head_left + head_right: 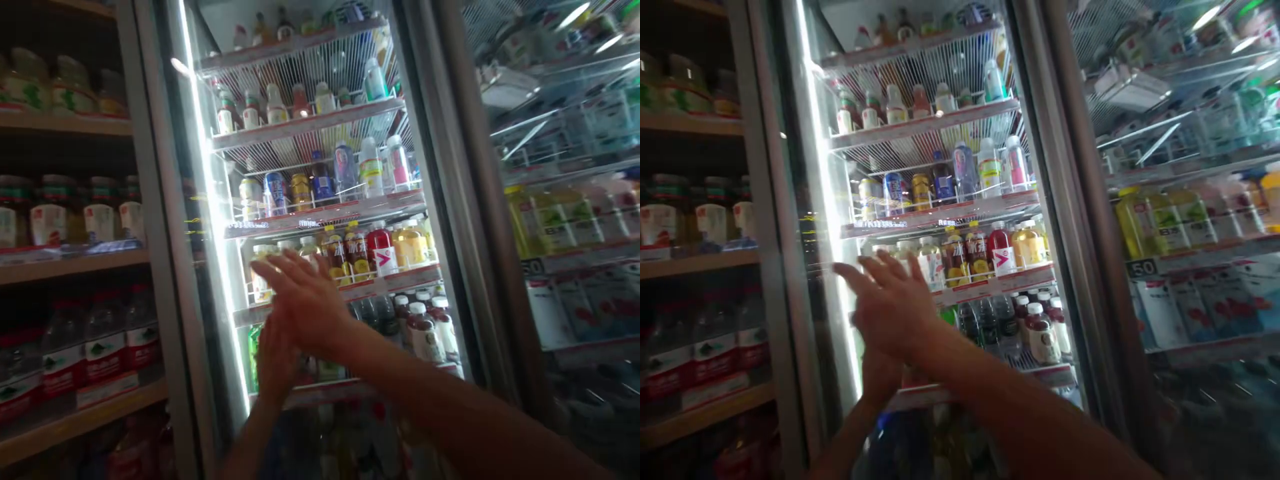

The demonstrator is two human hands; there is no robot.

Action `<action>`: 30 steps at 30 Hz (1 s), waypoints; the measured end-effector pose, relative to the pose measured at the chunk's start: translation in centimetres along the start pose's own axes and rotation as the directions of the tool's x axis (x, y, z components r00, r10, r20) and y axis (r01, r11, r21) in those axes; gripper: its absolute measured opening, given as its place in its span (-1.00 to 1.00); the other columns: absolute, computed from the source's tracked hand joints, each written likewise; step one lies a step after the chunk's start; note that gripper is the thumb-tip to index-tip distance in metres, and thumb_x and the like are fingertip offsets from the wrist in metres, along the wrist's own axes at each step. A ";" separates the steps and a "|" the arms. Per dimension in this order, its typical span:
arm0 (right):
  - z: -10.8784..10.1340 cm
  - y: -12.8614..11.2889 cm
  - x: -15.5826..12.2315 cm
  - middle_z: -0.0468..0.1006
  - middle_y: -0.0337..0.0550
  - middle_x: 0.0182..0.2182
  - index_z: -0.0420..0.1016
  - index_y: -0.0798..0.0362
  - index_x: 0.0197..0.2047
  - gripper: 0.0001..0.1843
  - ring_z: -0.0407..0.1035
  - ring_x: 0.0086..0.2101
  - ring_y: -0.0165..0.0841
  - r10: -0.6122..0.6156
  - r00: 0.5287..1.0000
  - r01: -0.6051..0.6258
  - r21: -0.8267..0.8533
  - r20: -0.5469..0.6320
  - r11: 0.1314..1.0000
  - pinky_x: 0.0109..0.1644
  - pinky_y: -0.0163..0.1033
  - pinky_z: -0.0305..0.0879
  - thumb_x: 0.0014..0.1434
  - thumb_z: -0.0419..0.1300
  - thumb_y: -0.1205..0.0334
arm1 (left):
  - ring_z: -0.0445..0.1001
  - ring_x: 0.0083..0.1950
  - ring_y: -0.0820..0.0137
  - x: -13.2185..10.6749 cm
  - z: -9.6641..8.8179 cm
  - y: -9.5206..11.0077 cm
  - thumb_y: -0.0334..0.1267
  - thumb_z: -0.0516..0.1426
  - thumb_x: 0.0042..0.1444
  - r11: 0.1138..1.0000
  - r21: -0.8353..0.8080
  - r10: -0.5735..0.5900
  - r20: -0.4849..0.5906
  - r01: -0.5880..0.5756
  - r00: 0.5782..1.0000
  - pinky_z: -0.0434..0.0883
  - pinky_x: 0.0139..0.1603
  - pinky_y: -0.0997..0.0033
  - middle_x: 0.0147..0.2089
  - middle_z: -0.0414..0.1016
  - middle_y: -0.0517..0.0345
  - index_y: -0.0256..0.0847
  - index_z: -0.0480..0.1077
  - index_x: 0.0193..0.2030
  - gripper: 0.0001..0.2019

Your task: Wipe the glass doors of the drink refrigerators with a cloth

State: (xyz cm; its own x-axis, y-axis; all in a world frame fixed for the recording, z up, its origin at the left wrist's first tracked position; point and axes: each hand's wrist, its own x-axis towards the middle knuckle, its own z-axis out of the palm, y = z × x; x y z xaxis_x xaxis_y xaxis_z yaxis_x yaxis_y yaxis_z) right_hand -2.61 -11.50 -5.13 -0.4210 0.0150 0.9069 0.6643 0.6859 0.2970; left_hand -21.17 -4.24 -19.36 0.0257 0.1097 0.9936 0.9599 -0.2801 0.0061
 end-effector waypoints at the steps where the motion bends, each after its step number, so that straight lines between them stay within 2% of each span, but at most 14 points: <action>1: 0.5 3.0 -2.5 0.16 -0.27 0.25 -0.06 -0.13 0.31 -0.38 -0.01 0.23 -0.22 0.022 0.998 -0.027 -0.092 -0.056 0.995 0.29 0.06 -0.10 0.20 -0.01 0.24 | 0.00 0.36 0.15 0.6 -0.7 -1.4 -0.25 -0.05 0.21 0.999 0.029 -0.025 -0.074 0.027 0.997 0.07 0.30 -0.02 0.34 0.05 -0.07 -0.15 0.06 0.29 -0.51; 4: 2.1 11.4 -10.2 0.02 -0.16 0.31 -0.13 -0.14 0.34 -0.30 -0.09 0.27 -0.14 0.157 0.969 -0.200 -0.229 -0.193 0.953 0.30 0.12 -0.19 0.17 0.03 0.29 | -0.17 0.41 0.16 1.9 -1.1 -2.2 -0.31 -0.10 0.21 0.984 0.114 -0.100 -0.282 0.136 0.954 -0.03 0.34 -0.08 0.40 -0.12 -0.09 -0.19 -0.13 0.36 -0.43; 6: 3.0 14.9 -13.6 0.00 -0.12 0.31 -0.14 -0.11 0.34 -0.32 -0.11 0.28 -0.14 0.205 0.951 -0.266 -0.270 -0.233 0.926 0.30 0.12 -0.21 0.20 0.00 0.27 | -0.19 0.42 0.20 1.9 0.5 1.2 -0.32 -0.09 0.20 0.987 0.132 -0.057 -0.248 0.091 0.967 0.01 0.33 -0.03 0.40 -0.11 -0.06 -0.18 -0.16 0.36 -0.41; 8: 3.6 16.2 -15.3 0.01 -0.09 0.31 -0.12 -0.07 0.34 -0.35 -0.11 0.28 -0.15 0.206 0.944 -0.279 -0.286 -0.260 0.917 0.30 0.11 -0.22 0.21 -0.02 0.25 | -0.17 0.41 0.26 1.5 3.0 6.5 -0.34 -0.05 0.18 0.975 0.122 0.192 -0.052 -0.185 0.980 0.01 0.34 0.08 0.38 -0.02 -0.03 -0.21 -0.10 0.35 -0.41; 10: 3.8 16.4 -15.8 0.03 -0.08 0.31 -0.10 -0.04 0.34 -0.35 -0.10 0.28 -0.18 0.183 0.942 -0.264 -0.286 -0.281 0.921 0.31 0.09 -0.23 0.21 -0.03 0.25 | -0.15 0.41 0.35 1.1 5.1 10.9 -0.36 -0.04 0.16 0.857 0.026 0.508 0.122 -0.514 0.853 -0.01 0.36 0.20 0.35 0.07 0.10 -0.17 0.02 0.31 -0.46; 12: 3.8 16.2 -15.8 0.05 -0.09 0.30 -0.12 -0.04 0.35 -0.35 -0.09 0.28 -0.20 0.155 0.945 -0.237 -0.274 -0.288 0.932 0.31 0.08 -0.24 0.21 -0.04 0.26 | -0.14 0.41 0.37 0.9 5.8 12.2 -0.34 -0.03 0.16 0.791 -0.015 0.604 0.178 -0.612 0.777 -0.06 0.37 0.22 0.34 0.10 0.17 -0.12 0.09 0.28 -0.49; 14: 3.7 16.1 -15.8 0.06 -0.11 0.30 -0.14 -0.05 0.35 -0.35 -0.09 0.28 -0.22 0.135 0.952 -0.208 -0.258 -0.275 0.943 0.32 0.06 -0.23 0.21 -0.05 0.27 | -0.15 0.41 0.36 1.2 4.7 9.5 -0.33 -0.04 0.18 0.848 0.052 0.515 0.160 -0.528 0.842 -0.12 0.38 0.19 0.34 0.08 0.15 -0.10 0.05 0.30 -0.48; 17: 3.6 15.9 -15.8 0.05 -0.11 0.30 -0.13 -0.05 0.35 -0.35 -0.11 0.29 -0.22 0.167 0.952 -0.233 -0.251 -0.257 0.940 0.32 0.08 -0.23 0.22 -0.05 0.23 | -0.17 0.41 0.30 2.2 1.4 2.1 -0.31 -0.09 0.22 0.967 0.189 0.178 -0.022 -0.171 0.984 -0.11 0.38 0.14 0.38 -0.04 0.04 -0.14 -0.12 0.35 -0.44; 20: 3.7 15.6 -15.7 0.03 -0.08 0.30 -0.14 -0.03 0.35 -0.35 -0.13 0.29 -0.18 0.205 0.945 -0.271 -0.264 -0.254 0.925 0.31 0.10 -0.24 0.22 -0.05 0.19 | -0.19 0.41 0.23 2.4 -0.3 -1.2 -0.29 -0.12 0.24 0.974 0.170 -0.102 -0.259 0.149 0.961 -0.08 0.37 0.03 0.41 -0.18 -0.02 -0.19 -0.18 0.36 -0.44; 22: 3.7 15.5 -15.7 0.03 -0.07 0.31 -0.15 -0.03 0.35 -0.35 -0.12 0.29 -0.17 0.198 0.946 -0.266 -0.263 -0.256 0.928 0.31 0.10 -0.23 0.23 -0.05 0.19 | -0.20 0.42 0.23 1.5 0.5 0.9 -0.30 -0.12 0.23 0.983 0.145 -0.077 -0.212 0.109 0.974 -0.06 0.37 0.04 0.42 -0.18 0.01 -0.19 -0.18 0.36 -0.43; 24: 3.7 15.6 -15.7 0.03 -0.08 0.31 -0.15 -0.04 0.35 -0.35 -0.12 0.29 -0.18 0.181 0.948 -0.250 -0.260 -0.262 0.933 0.31 0.10 -0.23 0.23 -0.05 0.20 | -0.19 0.41 0.26 0.5 2.1 4.5 -0.33 -0.08 0.20 0.986 0.125 0.114 -0.038 -0.109 0.993 -0.02 0.36 0.09 0.40 -0.09 0.06 -0.15 -0.13 0.35 -0.43; 26: 3.7 15.8 -15.8 0.01 -0.10 0.31 -0.16 -0.06 0.36 -0.35 -0.12 0.29 -0.19 0.160 0.951 -0.230 -0.265 -0.263 0.936 0.32 0.08 -0.23 0.23 -0.06 0.21 | -0.13 0.40 0.31 0.0 3.1 6.8 -0.36 -0.05 0.18 0.932 0.081 0.347 0.095 -0.355 0.933 -0.04 0.37 0.16 0.34 0.08 0.13 -0.09 -0.06 0.34 -0.43; 28: 3.7 16.0 -15.9 0.01 -0.12 0.31 -0.16 -0.07 0.36 -0.35 -0.12 0.29 -0.20 0.151 0.953 -0.223 -0.270 -0.263 0.937 0.32 0.07 -0.23 0.23 -0.06 0.22 | -0.08 0.39 0.35 0.3 2.8 5.8 -0.37 -0.04 0.17 0.888 0.065 0.445 0.123 -0.455 0.887 -0.07 0.37 0.21 0.31 0.15 0.16 -0.06 -0.03 0.33 -0.43; 30: 3.7 16.0 -15.8 0.01 -0.11 0.32 -0.16 -0.06 0.36 -0.35 -0.13 0.29 -0.20 0.153 0.952 -0.225 -0.271 -0.264 0.936 0.32 0.08 -0.24 0.23 -0.06 0.22 | -0.09 0.39 0.36 1.0 1.4 2.4 -0.36 -0.07 0.19 0.934 0.112 0.336 0.053 -0.340 0.940 -0.08 0.37 0.23 0.35 0.07 0.09 -0.10 -0.06 0.34 -0.44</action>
State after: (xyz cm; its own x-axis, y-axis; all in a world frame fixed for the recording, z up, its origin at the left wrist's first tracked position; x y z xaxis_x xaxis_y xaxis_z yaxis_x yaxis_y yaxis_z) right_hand 12.39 1.93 -15.87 -0.1362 -0.0727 0.9880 0.8837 0.4418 0.1543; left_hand -18.47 -3.45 -18.49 0.3616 0.0595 0.9304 0.9188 -0.1920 -0.3448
